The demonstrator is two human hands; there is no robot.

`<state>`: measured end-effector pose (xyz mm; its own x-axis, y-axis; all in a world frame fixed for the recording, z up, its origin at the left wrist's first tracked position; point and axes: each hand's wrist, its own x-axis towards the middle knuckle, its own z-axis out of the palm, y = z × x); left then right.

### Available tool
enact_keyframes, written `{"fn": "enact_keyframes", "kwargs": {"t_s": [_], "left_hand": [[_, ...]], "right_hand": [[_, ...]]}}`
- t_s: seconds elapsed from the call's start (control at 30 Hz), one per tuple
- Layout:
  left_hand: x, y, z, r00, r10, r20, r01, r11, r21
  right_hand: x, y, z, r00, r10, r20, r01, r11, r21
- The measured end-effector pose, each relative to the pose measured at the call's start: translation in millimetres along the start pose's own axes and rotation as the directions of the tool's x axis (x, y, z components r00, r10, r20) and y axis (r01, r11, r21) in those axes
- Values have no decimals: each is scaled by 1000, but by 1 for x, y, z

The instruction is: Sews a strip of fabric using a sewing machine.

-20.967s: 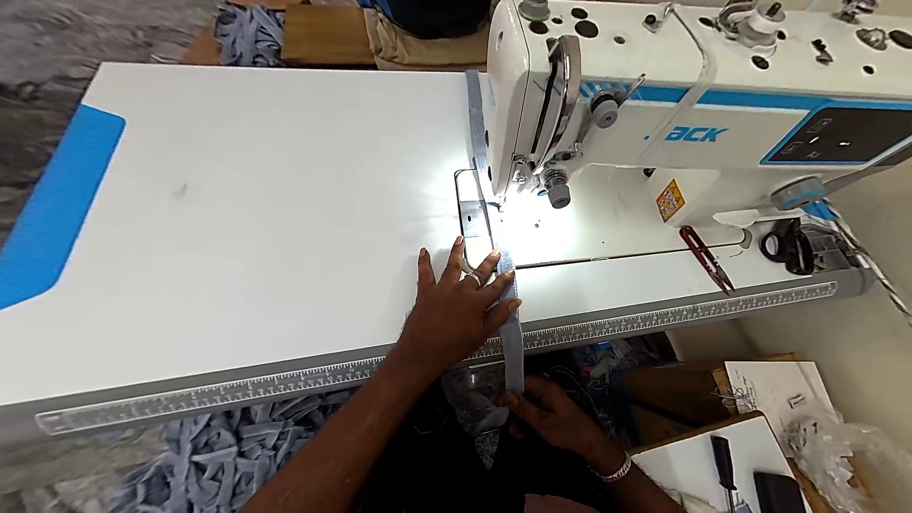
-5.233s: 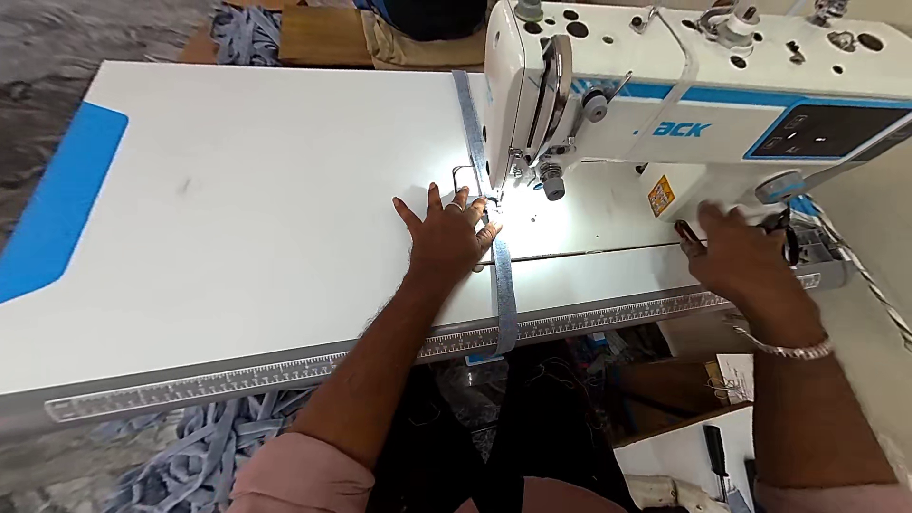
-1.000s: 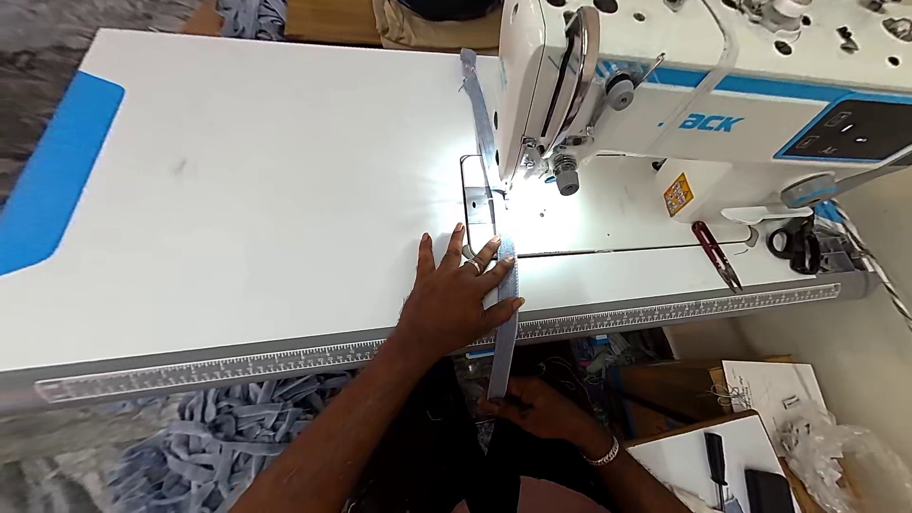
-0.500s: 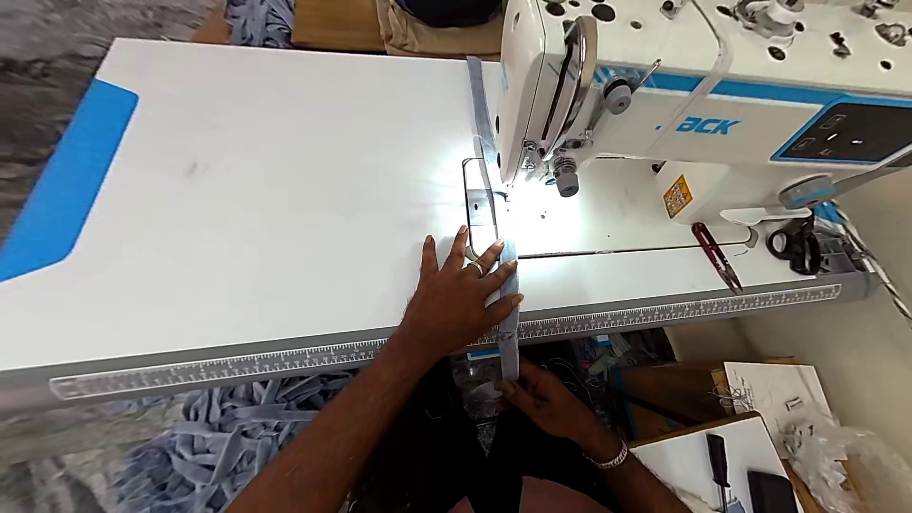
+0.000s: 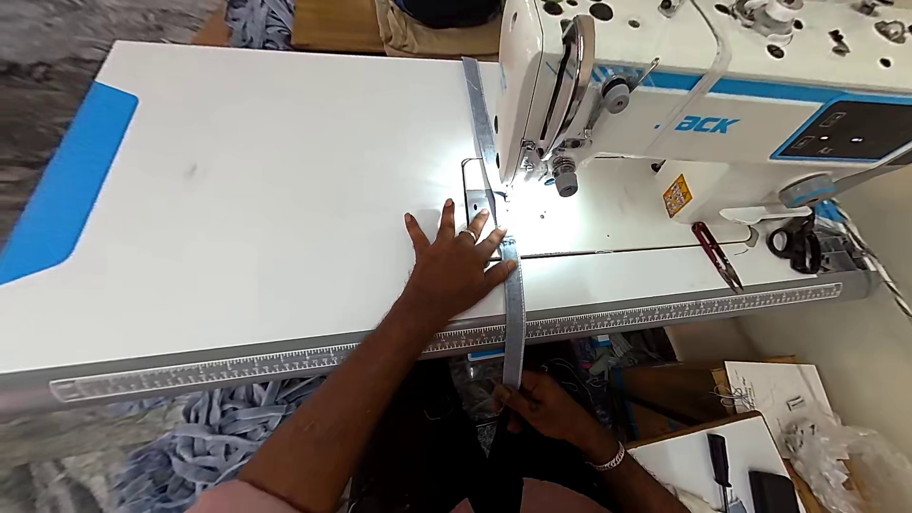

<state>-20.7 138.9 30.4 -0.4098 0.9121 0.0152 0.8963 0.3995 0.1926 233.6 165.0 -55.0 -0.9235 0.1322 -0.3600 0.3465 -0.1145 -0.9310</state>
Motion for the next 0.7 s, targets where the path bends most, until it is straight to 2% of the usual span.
{"fn": "enact_keyframes", "kwargs": {"t_s": [0.07,0.1,0.17,0.23,0.27,0.3,0.33,0.37,0.4,0.43,0.5,0.53,0.57,0.6,0.67,0.7], "left_hand": [[13,-4,-1,999,-36,11,36,999,-3],[19,-7,-1,999,-50,13,50,999,-11],[29,-11,-5,997,-70,25,71,997,-22],[35,-14,-9,997,-76,32,77,997,-26],[36,-15,-10,997,-75,33,76,997,-35],[37,-15,-11,997,-72,29,73,996,-43],[38,-15,-12,997,-71,31,73,996,-48],[39,-16,-12,996,-76,37,78,996,-52],[40,-17,-11,996,-79,33,81,995,-53],[41,-18,-9,996,-82,22,83,995,-49],[42,-19,-7,995,-96,16,97,994,-42],[42,-18,-8,995,-101,9,101,994,-46],[41,-16,-8,995,-101,-10,101,994,-49],[36,-14,-7,995,-89,-38,87,995,-52],[20,-8,-4,997,-6,-73,3,999,-50],[10,-3,-3,997,48,-66,-52,997,-48]], "right_hand": [[0,1,-4,999,-2,38,6,994,-107],[-2,-4,-10,997,15,79,3,972,-235],[-15,-33,-33,991,87,102,-21,852,-523],[-39,-82,-68,995,83,-50,-95,743,-663],[-54,-107,-89,984,12,-178,-132,721,-680],[-67,-128,-111,934,-108,-340,-173,695,-698],[-76,-146,-130,832,-245,-498,-240,650,-721],[-80,-157,-148,700,-373,-609,-328,590,-738],[-79,-162,-168,616,-431,-660,-447,498,-743],[-73,-160,-187,605,-422,-675,-542,403,-738],[-57,-148,-213,673,-289,-681,-626,268,-732],[-56,-149,-217,687,-224,-691,-648,241,-722],[-60,-156,-215,685,-229,-691,-643,256,-722],[-68,-163,-208,671,-304,-676,-605,303,-736],[-83,-166,-179,642,-412,-646,-460,467,-755],[-86,-157,-159,691,-388,-611,-350,559,-751]]}}
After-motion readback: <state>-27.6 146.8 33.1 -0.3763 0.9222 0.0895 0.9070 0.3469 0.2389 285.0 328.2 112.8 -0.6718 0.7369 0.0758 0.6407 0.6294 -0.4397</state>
